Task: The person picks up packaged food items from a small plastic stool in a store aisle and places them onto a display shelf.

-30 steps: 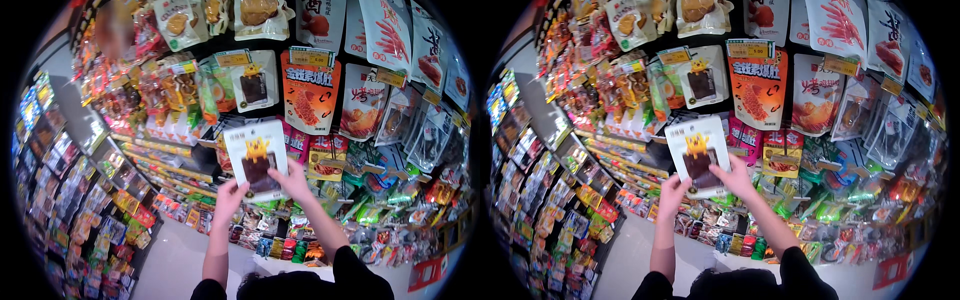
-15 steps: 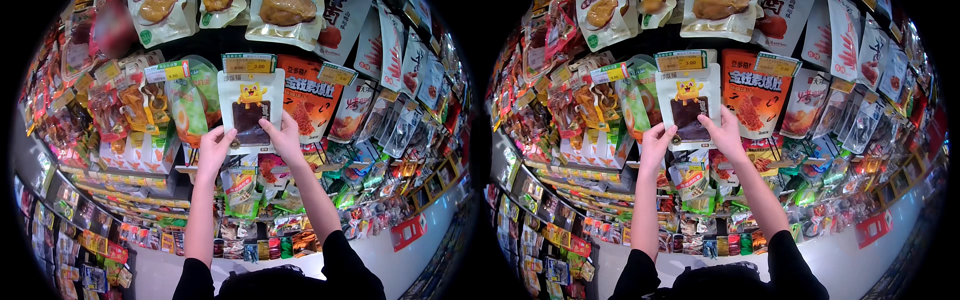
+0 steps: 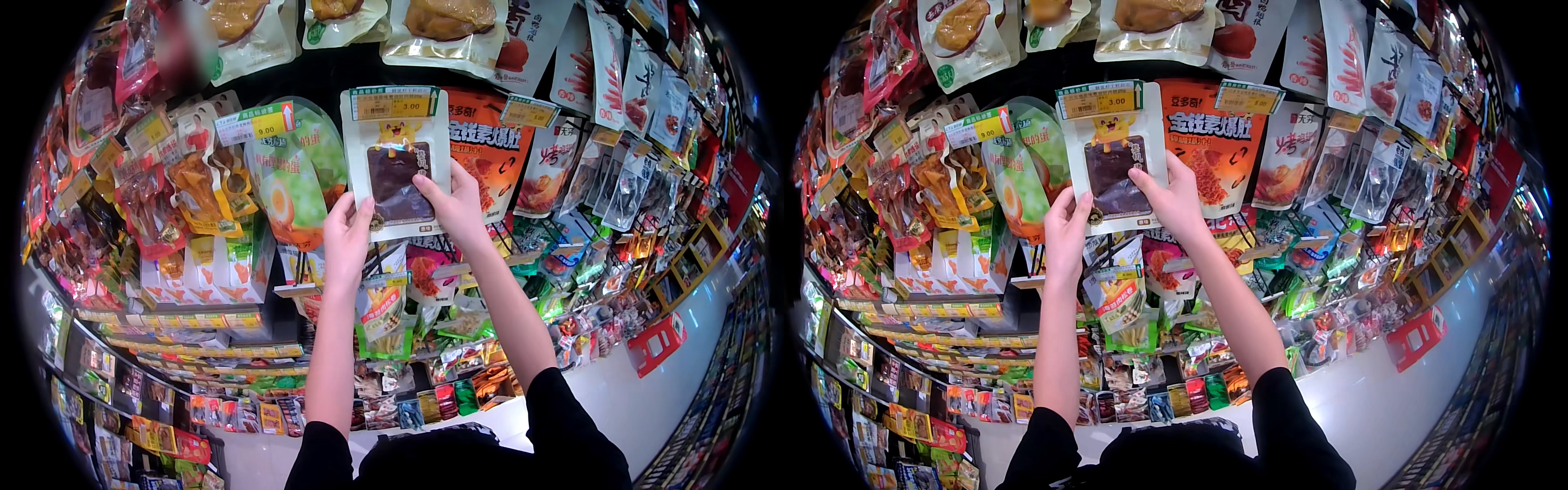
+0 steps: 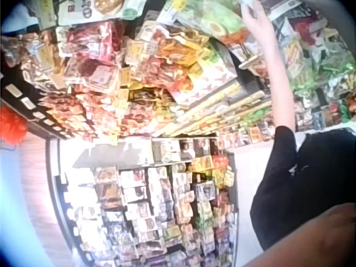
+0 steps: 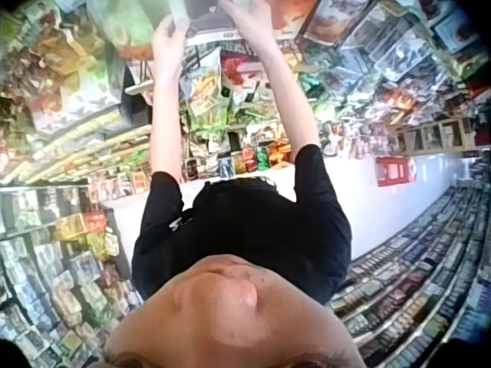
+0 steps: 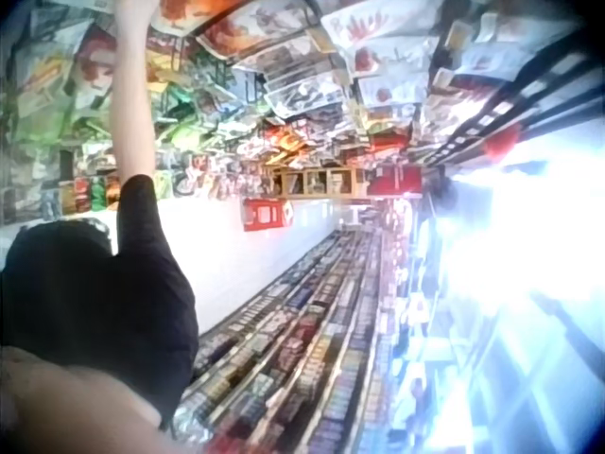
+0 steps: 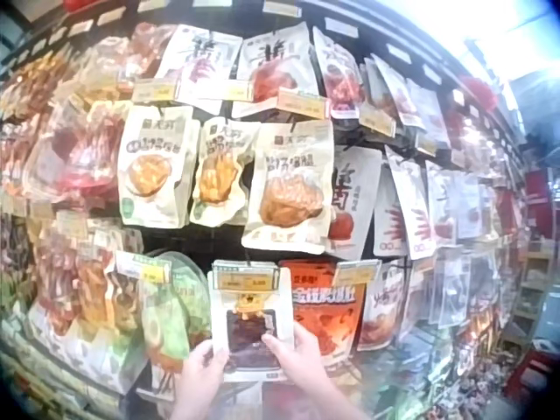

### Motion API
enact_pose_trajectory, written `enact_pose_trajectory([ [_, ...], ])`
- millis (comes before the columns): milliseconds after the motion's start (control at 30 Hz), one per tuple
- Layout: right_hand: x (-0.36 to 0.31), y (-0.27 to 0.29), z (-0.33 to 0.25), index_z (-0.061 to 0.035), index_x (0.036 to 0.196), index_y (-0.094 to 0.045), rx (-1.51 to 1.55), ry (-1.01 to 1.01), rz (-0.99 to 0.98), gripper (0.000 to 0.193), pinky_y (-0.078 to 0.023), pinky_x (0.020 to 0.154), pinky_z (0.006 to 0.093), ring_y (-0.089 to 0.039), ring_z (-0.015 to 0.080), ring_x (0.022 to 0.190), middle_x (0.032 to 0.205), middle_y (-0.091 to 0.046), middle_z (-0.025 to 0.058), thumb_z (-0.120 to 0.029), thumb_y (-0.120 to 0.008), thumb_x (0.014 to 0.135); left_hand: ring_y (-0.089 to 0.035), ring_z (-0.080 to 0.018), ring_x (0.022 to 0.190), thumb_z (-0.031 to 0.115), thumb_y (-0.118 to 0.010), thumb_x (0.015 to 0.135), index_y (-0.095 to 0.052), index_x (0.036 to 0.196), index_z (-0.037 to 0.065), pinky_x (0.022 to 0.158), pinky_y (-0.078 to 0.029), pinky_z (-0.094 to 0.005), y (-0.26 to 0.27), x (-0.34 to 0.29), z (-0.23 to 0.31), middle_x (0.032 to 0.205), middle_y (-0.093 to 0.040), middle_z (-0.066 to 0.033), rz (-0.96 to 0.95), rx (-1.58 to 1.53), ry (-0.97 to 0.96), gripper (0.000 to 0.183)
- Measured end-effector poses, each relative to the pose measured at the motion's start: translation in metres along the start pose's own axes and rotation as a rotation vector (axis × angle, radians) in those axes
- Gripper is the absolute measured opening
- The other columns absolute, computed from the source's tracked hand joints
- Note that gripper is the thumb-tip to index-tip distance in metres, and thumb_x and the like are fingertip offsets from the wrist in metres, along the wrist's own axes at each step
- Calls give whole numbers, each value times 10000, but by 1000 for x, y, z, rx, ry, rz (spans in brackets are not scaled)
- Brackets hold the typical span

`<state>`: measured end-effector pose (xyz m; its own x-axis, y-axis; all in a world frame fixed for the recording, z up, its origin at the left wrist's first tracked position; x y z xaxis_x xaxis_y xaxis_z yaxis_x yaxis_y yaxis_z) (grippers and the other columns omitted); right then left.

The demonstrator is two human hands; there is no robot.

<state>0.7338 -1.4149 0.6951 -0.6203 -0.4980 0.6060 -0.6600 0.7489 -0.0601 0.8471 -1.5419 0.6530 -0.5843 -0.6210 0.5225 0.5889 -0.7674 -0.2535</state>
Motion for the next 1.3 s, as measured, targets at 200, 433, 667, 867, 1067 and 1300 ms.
enact_pose_trajectory([
  [200, 13, -7, 16, 27, 1082, -524, -56, -27, 5, 314, -460, 730, 244, -565, 101, 841, 960, -608, 70, -98, -623, 812, -498, -47, 726, 135, -515, 903, -512, 985, -6, 637, -407, -208, 5, 2, -15, 819, -561, -6, 51, -52, 50, 163],
  [433, 23, 4, 42, 46, 1041, -501, -140, -125, 109, 351, -454, 749, 265, -571, 129, 862, 950, -613, 112, -156, -651, 796, -590, -145, 660, 130, -525, 882, -238, 1314, 64, 594, -505, -257, 3, -30, -62, 882, -560, -108, 46, -190, 319, 522],
  [667, -98, 35, 43, -5, 1224, -348, -543, 64, 124, 568, -446, 799, 310, -499, 187, 1034, 1145, -480, 132, -47, -656, 749, -603, -143, 698, 114, -512, 888, -241, 1332, 31, 646, -476, -250, -4, -103, -56, 891, -606, -108, 33, -183, 180, 527],
  [867, -355, 141, 146, 6, 1037, -552, -312, -692, 73, 238, -453, 770, 288, -563, 130, 845, 897, -609, 59, -99, -582, 826, -597, -107, 686, 102, -534, 869, -571, 994, 21, 618, -480, -237, -101, -261, -134, 769, -620, -53, -215, -121, 442, 153],
  [1067, -486, 209, 114, -7, 1075, -524, -235, -626, 226, 271, -458, 775, 285, -552, 137, 911, 943, -586, 67, -82, -551, 816, -613, -219, 706, 233, -598, 784, -644, 919, 113, 646, -479, -306, -251, -436, -150, 804, -640, -68, -921, 413, 246, 186],
  [1300, -538, 339, 60, -15, 1076, -507, -150, -548, 431, 286, -446, 824, 299, -533, 140, 950, 996, -554, 66, -75, -571, 803, -584, -175, 652, 166, -592, 788, -651, 926, 101, 607, -460, -285, -409, -492, -129, 732, -621, -58, -1162, 419, 124, 164],
])
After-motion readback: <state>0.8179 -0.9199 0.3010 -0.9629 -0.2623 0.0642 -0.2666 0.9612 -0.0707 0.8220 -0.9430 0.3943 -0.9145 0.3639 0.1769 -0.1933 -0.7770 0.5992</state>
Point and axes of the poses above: each hand's wrist, its own x-axis towards the middle knuckle, its own y-axis out of the back of the hand, z = x × y, the point moved 10 cm from there along x, towards the middle knuckle
